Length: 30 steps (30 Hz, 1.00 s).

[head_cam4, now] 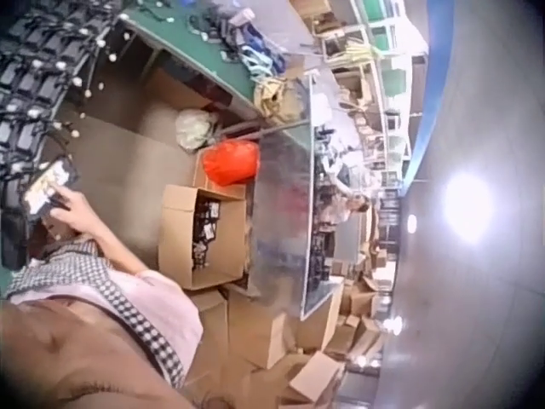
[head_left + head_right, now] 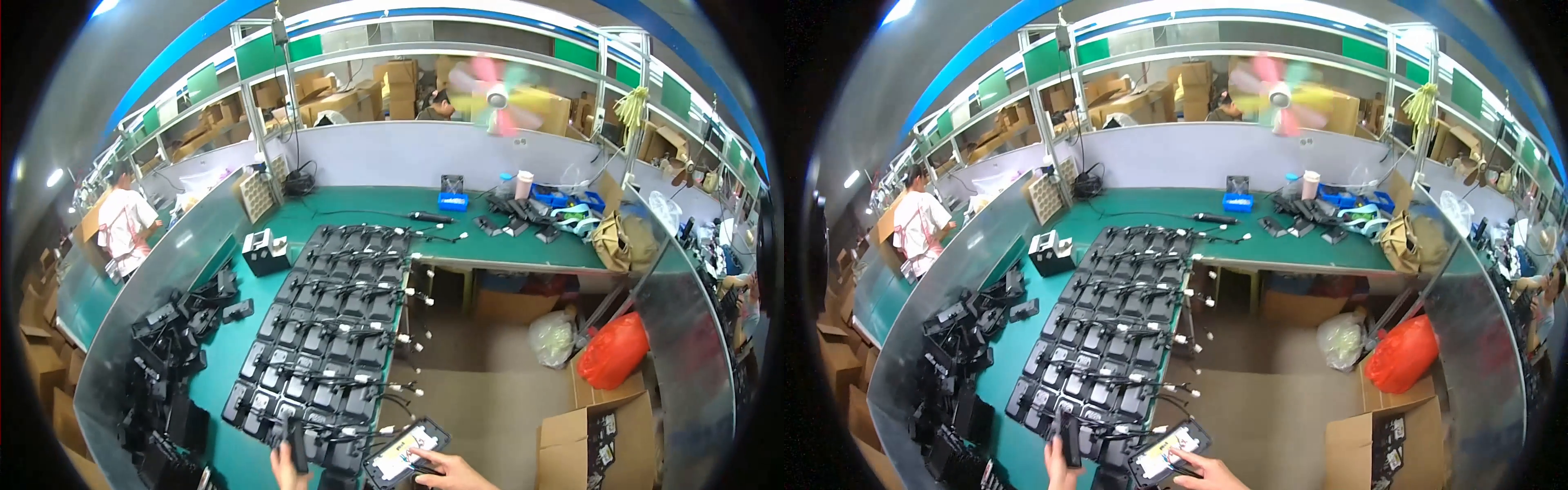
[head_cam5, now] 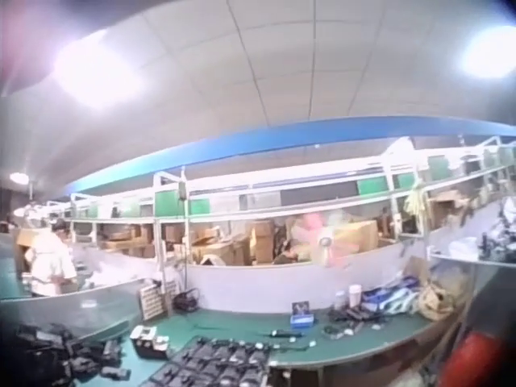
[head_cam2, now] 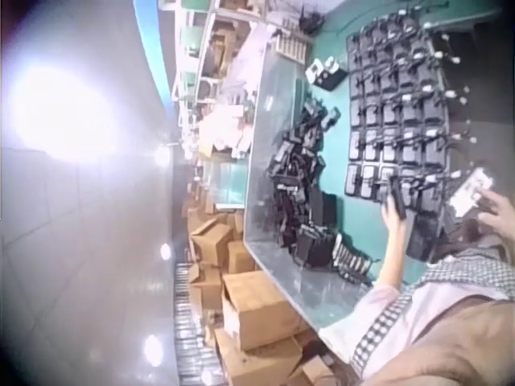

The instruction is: The person assembles electronic display units by hand, connecting wiring harnesses to LCD displays and electronic modules, then snapping plastic housing components together around them on a factory workbench.

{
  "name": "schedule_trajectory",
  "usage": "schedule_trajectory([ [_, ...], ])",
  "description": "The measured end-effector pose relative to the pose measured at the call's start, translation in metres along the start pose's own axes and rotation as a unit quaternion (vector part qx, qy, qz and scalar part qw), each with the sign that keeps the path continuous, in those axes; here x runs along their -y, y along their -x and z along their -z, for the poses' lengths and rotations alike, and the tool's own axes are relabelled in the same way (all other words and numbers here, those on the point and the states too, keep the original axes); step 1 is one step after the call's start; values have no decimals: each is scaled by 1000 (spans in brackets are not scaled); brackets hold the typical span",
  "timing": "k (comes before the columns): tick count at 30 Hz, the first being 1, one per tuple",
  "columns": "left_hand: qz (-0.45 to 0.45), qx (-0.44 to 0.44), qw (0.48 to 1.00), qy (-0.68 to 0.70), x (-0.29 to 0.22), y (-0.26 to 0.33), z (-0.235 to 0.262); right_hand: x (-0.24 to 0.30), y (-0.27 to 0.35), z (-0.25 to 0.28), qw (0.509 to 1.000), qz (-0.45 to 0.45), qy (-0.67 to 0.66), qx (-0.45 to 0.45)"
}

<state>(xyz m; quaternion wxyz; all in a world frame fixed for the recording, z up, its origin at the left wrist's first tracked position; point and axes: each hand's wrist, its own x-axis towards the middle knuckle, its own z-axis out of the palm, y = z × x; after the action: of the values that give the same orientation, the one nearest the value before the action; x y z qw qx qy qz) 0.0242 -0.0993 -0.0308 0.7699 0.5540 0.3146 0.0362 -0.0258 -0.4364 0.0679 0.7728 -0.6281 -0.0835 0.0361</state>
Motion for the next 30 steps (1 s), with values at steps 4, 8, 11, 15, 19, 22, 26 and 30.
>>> schedule_trajectory([
  [4, -94, 151, 984, 18, -62, -83, -235, 18, 16, 4, 986, -151, -61, -39],
  [8, -268, 231, 934, -44, -137, -59, -431, 12, 2, -9, 967, -226, -49, -109],
  [11, -331, 272, 901, -65, -110, -31, -455, 3, -13, -14, 966, -230, -9, -113],
  [15, -407, 258, 862, -157, -106, -89, -302, 18, -45, -46, 957, -288, 11, -35],
  [19, -497, -71, 816, -288, -151, -193, -81, -1, -69, -77, 948, -307, 38, 81],
  [22, -456, -290, 704, -461, -183, -252, 78, -16, -83, -101, 949, -281, 44, 137],
  [26, -265, -380, 724, -511, -231, -287, 160, -20, -104, -135, 939, -306, 85, 133],
  [30, -157, -346, 729, -569, -250, -323, 195, -27, -113, -155, 944, -288, 105, 120],
])
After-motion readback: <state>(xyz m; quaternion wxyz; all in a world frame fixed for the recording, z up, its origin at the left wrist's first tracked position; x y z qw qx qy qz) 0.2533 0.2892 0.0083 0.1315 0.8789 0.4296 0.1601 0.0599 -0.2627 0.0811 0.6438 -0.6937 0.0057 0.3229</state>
